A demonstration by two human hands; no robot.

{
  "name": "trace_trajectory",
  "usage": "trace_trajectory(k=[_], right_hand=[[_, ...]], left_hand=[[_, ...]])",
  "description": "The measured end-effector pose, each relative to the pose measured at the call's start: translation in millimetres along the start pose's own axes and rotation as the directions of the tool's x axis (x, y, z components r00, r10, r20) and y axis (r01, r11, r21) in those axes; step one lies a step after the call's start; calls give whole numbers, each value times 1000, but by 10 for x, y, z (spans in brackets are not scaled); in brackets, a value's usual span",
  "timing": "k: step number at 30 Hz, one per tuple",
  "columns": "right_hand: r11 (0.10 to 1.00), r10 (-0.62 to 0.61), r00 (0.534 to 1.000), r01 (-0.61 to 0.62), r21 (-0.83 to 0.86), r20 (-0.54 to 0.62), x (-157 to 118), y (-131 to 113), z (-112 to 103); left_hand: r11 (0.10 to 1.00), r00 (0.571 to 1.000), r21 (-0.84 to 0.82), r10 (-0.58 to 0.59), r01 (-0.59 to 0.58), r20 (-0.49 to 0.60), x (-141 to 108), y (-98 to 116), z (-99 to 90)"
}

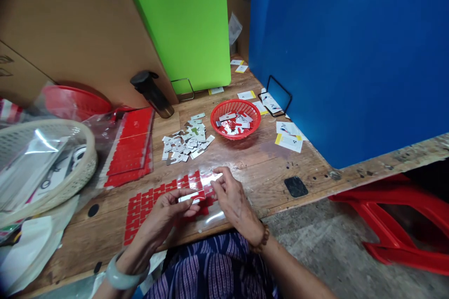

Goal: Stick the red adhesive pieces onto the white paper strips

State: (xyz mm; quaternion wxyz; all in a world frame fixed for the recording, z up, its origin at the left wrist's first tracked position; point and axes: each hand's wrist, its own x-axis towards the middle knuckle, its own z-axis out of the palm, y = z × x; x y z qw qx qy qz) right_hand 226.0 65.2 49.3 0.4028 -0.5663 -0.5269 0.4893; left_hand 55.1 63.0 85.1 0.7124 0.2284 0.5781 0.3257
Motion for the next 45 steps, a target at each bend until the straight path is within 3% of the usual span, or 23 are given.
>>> trace_trajectory(k=[4, 7, 19, 29, 35, 38, 41, 43, 45], right_hand=[[991, 25, 973, -54, 123, 229, -24, -43, 16], [954, 86, 947, -168, 250, 310, -43, -90, 106], [841, 179, 883, -366, 399, 433, 27, -65, 149], [880, 159, 874, -336, 335, 459, 30, -118, 160], [835, 171, 914, -332, 438, 368, 145, -58, 113], [738, 166, 974, -228, 636, 156, 342, -179, -72], [611, 83, 994, 8, 792, -73, 568, -356, -253], [692, 20, 997, 40, 720, -75, 705, -400, -284], [920, -90, 996, 85, 383, -4, 835, -351, -233]], left_hand=[[1000, 999, -10, 9, -8, 38, 6, -16, -19], [1000, 998, -19, 13, -12, 66, -7, -16, -21], [993, 993, 85, 75, -83, 90, -63, 41, -31], [993, 994, 90, 70, -78, 89, -24, 34, -104], [991, 987, -32, 136, -134, 85, 58, -37, -99], [981, 984, -84, 178, -176, 21, 98, -84, -95], [985, 990, -102, 140, -139, 7, 129, -155, -98], [989, 994, -100, 110, -107, 24, 152, -207, -104], [991, 995, -98, 95, -91, 36, 179, -250, -111]])
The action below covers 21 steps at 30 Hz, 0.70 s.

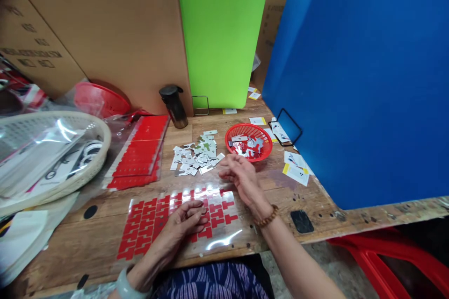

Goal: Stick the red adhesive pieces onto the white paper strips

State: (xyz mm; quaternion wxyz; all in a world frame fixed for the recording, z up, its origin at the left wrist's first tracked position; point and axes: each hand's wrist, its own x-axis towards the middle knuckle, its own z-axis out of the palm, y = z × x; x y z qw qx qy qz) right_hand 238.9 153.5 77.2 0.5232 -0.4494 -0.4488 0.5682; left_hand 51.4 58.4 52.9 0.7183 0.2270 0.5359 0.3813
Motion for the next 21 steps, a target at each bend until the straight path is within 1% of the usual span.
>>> trace_trajectory(k=[1, 2, 3, 5, 7, 10, 13, 16, 18, 21], right_hand=[[960, -49, 996, 67, -272, 70, 61, 69, 20], [825, -111, 981, 179, -536, 156, 123, 148, 42], [748, -139, 973, 226, -624, 186, 185, 227, 61], [629, -193, 953, 304, -716, 235, 306, 360, 88], [568, -224, 936, 352, -744, 272, 404, 442, 96], [481, -232, 913, 407, -777, 335, 479, 488, 78], [433, -216, 898, 441, -786, 384, 473, 486, 45], [433, -198, 906, 422, -796, 373, 428, 458, 19], [466, -190, 927, 375, -802, 323, 380, 428, 15], [565, -157, 959, 282, -775, 234, 241, 391, 55]], left_hand=[[1000, 1000, 1, -3, 3, 0, 12, -17, -5], [1000, 1000, 1, -3, 3, -1, 22, -31, -10], [1000, 1000, 0, 0, 0, -2, 30, -42, -14], [1000, 1000, -4, 12, -12, -1, 36, -57, -19], [1000, 1000, -11, 25, -25, 2, 30, -68, -22], [999, 999, -23, 32, -32, 1, 16, -84, -28], [999, 1000, -35, 29, -29, -2, 18, -94, -33], [999, 1000, -33, 24, -24, -12, 32, -88, -33], [999, 1000, -29, 22, -22, -21, 38, -72, -25], [999, 999, -34, 22, -23, -46, 32, -26, 9]])
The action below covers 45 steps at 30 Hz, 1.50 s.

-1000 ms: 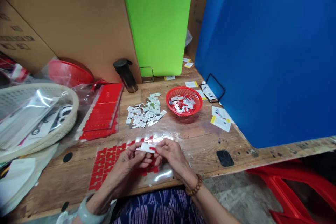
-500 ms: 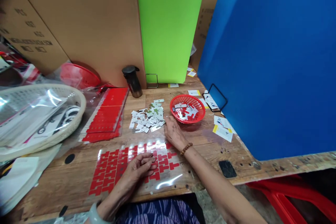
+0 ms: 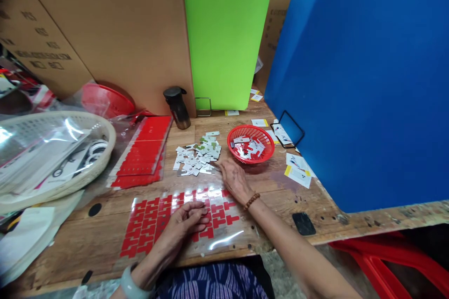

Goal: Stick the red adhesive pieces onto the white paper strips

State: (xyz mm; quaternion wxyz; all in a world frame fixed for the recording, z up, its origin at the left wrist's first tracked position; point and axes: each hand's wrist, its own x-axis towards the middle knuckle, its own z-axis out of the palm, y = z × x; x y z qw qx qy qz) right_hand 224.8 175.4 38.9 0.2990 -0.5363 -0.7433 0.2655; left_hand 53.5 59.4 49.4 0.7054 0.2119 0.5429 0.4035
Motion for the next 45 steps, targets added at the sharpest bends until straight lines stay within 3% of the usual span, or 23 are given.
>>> trace_trajectory(k=[4, 6, 8, 10, 14, 19, 22, 28, 34, 37, 40, 43, 45], right_hand=[[971, 112, 987, -133, 201, 111, -295, -240, 115], [913, 152, 969, -214, 349, 197, -463, -383, 202], [687, 236, 920, -385, 616, 312, -601, -500, 272], [514, 262, 881, -473, 715, 394, -688, -560, 303], [514, 260, 900, -436, 739, 351, -733, -508, 247], [326, 138, 909, -416, 849, 393, -734, -390, 105], [291, 88, 902, -429, 855, 423, -756, -383, 59], [211, 81, 915, -403, 891, 395, -819, -419, 88], [204, 164, 919, -388, 899, 359, -883, -469, 150], [276, 171, 920, -388, 879, 352, -879, -423, 81], [456, 258, 934, -343, 821, 247, -862, -290, -44], [689, 379, 921, -343, 639, 86, -877, -154, -128], [819, 344, 938, -321, 475, 40, -907, -117, -129]], left_hand=[[995, 996, -71, 64, -68, -54, -6, 80, 95], [986, 990, -106, 126, -132, -61, 6, 105, 136], [975, 979, -102, 194, -199, -57, 20, 114, 151], [968, 971, -81, 235, -238, -42, 18, 120, 140], [984, 985, -66, 169, -167, 18, -58, 175, 91], [1000, 988, 25, 10, -14, 153, -182, 262, 70], [999, 970, 25, -45, 40, 237, -208, 270, 74], [993, 957, -59, -78, 98, 280, -205, 261, 84], [997, 957, -24, -66, 76, 284, -185, 258, 91], [997, 971, 1, -78, 80, 226, -142, 242, 70], [1000, 996, 24, -5, 3, 90, -76, 221, 6], [993, 996, 77, 93, -93, -2, -11, 208, -67], [985, 990, 115, 135, -131, -29, 22, 202, -94]])
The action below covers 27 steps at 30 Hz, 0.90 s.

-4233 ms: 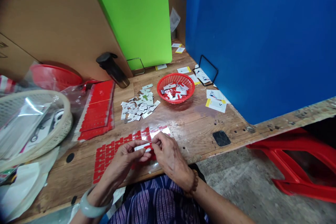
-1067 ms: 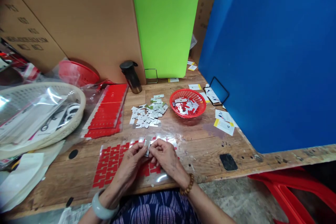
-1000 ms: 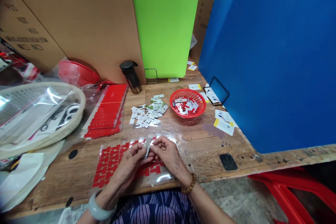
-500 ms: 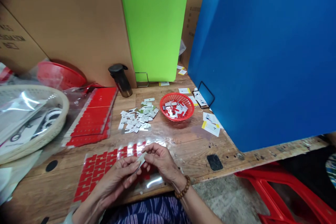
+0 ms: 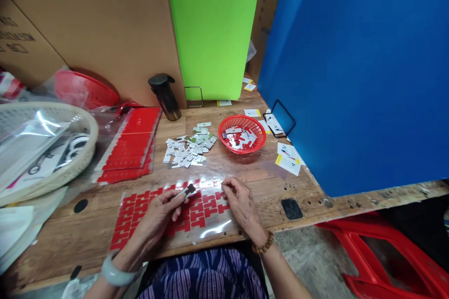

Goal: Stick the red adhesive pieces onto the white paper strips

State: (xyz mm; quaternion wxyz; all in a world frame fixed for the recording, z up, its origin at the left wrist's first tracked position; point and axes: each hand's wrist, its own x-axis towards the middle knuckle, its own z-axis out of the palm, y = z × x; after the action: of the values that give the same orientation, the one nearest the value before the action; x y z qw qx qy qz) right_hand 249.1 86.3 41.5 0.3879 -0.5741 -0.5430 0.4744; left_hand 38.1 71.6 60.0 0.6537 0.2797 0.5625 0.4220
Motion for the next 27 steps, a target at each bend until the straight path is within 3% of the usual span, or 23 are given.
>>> trace_trajectory(k=[4, 8, 18, 27], right_hand=[[947, -181, 981, 195, -255, 75, -69, 11, 82], [909, -209, 969, 243, -340, 133, -108, -9, 133], [866, -248, 952, 301, -399, 180, -202, 65, 165], [848, -301, 940, 341, -406, 161, -197, 168, 210]], left_hand=[[998, 999, 45, 44, -43, -30, 45, -25, 14], [999, 999, 2, 44, -44, -18, 73, -38, 80], [999, 1000, -41, 2, -2, 3, 127, -158, 290], [998, 1000, -65, 18, -18, -14, 157, -263, 302]])
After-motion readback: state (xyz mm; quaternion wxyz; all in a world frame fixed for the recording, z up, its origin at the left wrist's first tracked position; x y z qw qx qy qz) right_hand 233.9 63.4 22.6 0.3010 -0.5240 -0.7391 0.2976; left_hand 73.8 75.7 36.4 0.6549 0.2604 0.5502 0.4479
